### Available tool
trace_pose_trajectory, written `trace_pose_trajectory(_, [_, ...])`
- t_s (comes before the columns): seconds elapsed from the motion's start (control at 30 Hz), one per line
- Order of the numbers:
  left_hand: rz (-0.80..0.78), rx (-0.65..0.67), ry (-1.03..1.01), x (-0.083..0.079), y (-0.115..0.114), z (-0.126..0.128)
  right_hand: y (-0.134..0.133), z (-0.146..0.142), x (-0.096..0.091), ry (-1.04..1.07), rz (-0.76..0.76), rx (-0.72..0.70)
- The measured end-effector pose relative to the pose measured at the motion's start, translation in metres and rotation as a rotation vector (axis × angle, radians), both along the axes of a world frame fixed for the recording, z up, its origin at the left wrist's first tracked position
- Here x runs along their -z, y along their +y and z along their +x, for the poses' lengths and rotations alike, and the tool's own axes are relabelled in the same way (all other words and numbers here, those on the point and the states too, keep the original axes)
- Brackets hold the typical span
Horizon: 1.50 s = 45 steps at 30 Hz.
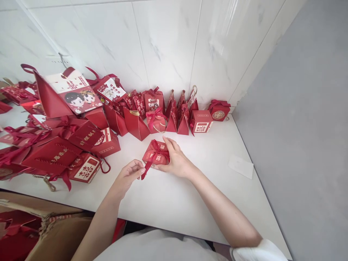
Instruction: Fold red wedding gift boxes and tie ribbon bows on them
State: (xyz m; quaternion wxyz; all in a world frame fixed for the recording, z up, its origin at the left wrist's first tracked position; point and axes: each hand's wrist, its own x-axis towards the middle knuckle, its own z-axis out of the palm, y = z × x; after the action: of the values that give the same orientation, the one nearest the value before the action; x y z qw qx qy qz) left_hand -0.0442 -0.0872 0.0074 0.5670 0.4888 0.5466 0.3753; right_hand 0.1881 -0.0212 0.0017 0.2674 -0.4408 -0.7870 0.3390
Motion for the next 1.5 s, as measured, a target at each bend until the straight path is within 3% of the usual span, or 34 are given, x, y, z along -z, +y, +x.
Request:
trace_pose_trajectory(0.13, [0.022, 0.039, 0.310, -0.011, -0.006, -0.008, -0.013, 0.015, -0.004, 0.010, 0.019, 0.058])
trace_pose_trajectory(0.27, [0.334, -0.188, 0.697, -0.041, 0.004, -0.005, -0.028, 0.026, -0.010, -0.015, 0.158, 0.226])
trace_pose_trajectory(0.37, [0.544, -0.186, 0.758, -0.054, 0.026, 0.012, -0.035, 0.022, -0.010, -0.069, 0.254, 0.262])
trace_pose_trajectory(0.53, [0.537, -0.044, 0.795, -0.042, 0.063, 0.039, -0.039, 0.008, -0.014, -0.045, 0.513, 0.281])
trace_pose_trajectory(0.67, [0.473, -0.024, 0.804, -0.030, 0.075, 0.042, -0.042, -0.008, -0.020, -0.017, 0.745, 0.261])
trace_pose_trajectory(0.8, [0.455, -0.022, 0.813, -0.026, 0.076, 0.039, -0.050, -0.030, -0.014, -0.075, 0.894, 0.115])
trace_pose_trajectory(0.97, [0.508, -0.070, 0.820, -0.020, 0.072, 0.040, -0.053, -0.048, 0.010, -0.197, 1.006, -0.091])
trace_pose_trajectory(1.1, [0.559, -0.149, 0.793, -0.019, 0.064, 0.040, -0.054, -0.039, 0.024, -0.141, 1.017, -0.174])
trace_pose_trajectory(1.23, [0.505, -0.221, 0.726, -0.035, 0.058, 0.035, -0.059, -0.012, 0.032, 0.113, 0.969, -0.142])
trace_pose_trajectory(1.33, [0.441, -0.215, 0.864, -0.053, 0.054, 0.045, -0.053, 0.006, 0.041, 0.267, 0.775, 0.088])
trace_pose_trajectory(1.5, [0.332, 0.003, 1.286, -0.061, 0.050, 0.085, -0.023, 0.022, 0.062, 0.476, 0.266, 0.546])
